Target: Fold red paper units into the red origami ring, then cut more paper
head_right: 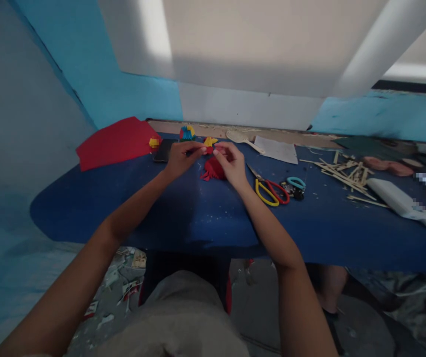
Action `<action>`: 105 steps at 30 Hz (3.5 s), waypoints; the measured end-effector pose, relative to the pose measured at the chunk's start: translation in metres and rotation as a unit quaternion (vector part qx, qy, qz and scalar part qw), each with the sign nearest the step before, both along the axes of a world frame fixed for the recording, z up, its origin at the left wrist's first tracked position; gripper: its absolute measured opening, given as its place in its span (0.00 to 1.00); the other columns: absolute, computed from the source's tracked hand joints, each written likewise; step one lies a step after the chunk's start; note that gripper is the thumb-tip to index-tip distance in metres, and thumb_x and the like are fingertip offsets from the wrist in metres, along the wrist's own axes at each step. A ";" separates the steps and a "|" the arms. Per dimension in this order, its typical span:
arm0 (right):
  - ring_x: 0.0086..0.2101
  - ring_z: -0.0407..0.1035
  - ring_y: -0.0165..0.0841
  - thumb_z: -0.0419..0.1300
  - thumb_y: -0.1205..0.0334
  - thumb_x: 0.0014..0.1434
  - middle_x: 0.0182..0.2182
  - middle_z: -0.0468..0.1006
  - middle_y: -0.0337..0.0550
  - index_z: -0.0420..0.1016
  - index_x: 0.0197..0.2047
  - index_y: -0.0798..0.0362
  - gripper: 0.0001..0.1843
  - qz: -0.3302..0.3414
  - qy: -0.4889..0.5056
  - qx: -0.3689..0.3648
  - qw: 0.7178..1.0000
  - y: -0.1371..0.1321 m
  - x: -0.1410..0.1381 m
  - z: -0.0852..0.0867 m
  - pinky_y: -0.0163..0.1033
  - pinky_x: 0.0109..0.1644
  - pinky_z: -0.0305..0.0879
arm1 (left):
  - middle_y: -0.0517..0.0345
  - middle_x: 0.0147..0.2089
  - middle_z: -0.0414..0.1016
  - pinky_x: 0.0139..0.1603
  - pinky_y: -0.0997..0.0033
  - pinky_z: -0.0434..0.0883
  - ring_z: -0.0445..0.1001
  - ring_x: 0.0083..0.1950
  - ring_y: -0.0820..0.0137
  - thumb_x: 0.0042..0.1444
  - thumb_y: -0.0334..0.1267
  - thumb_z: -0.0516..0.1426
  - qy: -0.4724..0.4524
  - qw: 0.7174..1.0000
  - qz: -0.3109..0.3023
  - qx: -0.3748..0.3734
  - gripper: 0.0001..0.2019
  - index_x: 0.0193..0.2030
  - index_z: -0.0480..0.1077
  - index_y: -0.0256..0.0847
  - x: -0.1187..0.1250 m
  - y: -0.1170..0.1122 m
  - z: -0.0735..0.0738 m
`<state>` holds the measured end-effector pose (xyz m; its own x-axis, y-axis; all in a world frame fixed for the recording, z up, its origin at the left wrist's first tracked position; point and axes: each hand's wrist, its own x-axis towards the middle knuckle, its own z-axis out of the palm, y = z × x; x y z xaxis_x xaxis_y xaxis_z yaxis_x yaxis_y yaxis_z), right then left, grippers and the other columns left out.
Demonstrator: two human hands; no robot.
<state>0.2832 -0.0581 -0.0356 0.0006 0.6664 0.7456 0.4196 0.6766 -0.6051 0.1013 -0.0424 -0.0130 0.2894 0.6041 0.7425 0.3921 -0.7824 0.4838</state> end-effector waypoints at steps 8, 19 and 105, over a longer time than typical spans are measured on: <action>0.36 0.75 0.33 0.60 0.40 0.60 0.36 0.80 0.40 0.78 0.41 0.46 0.19 0.059 0.037 0.025 0.997 -0.012 -0.005 0.007 0.43 0.43 0.72 | 0.55 0.41 0.83 0.45 0.70 0.74 0.80 0.42 0.71 0.66 0.47 0.54 -0.001 0.997 -0.050 0.055 0.15 0.40 0.79 0.43 -0.004 0.000 -0.002; 0.38 0.77 0.36 0.53 0.54 0.67 0.36 0.82 0.42 0.77 0.38 0.48 0.13 -0.036 -0.086 0.126 0.988 -0.021 -0.006 0.005 0.45 0.46 0.73 | 0.56 0.31 0.80 0.38 0.72 0.69 0.76 0.32 0.72 0.63 0.43 0.51 0.065 0.988 -0.020 0.137 0.14 0.33 0.74 0.41 -0.002 -0.002 -0.004; 0.30 0.76 0.30 0.64 0.59 0.55 0.30 0.80 0.34 0.67 0.43 0.48 0.13 0.066 0.020 -0.041 0.997 0.006 -0.002 -0.008 0.38 0.36 0.72 | 0.61 0.22 0.74 0.26 0.80 0.61 0.67 0.23 0.79 0.51 0.32 0.60 0.005 0.974 -0.099 -0.204 0.06 0.26 0.76 0.34 -0.005 0.002 0.012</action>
<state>0.2812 -0.0518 -0.0431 -0.0631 0.7209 0.6901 0.3042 0.6725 -0.6747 0.0961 -0.0401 -0.0008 0.4365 0.7796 0.4491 0.2598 -0.5871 0.7667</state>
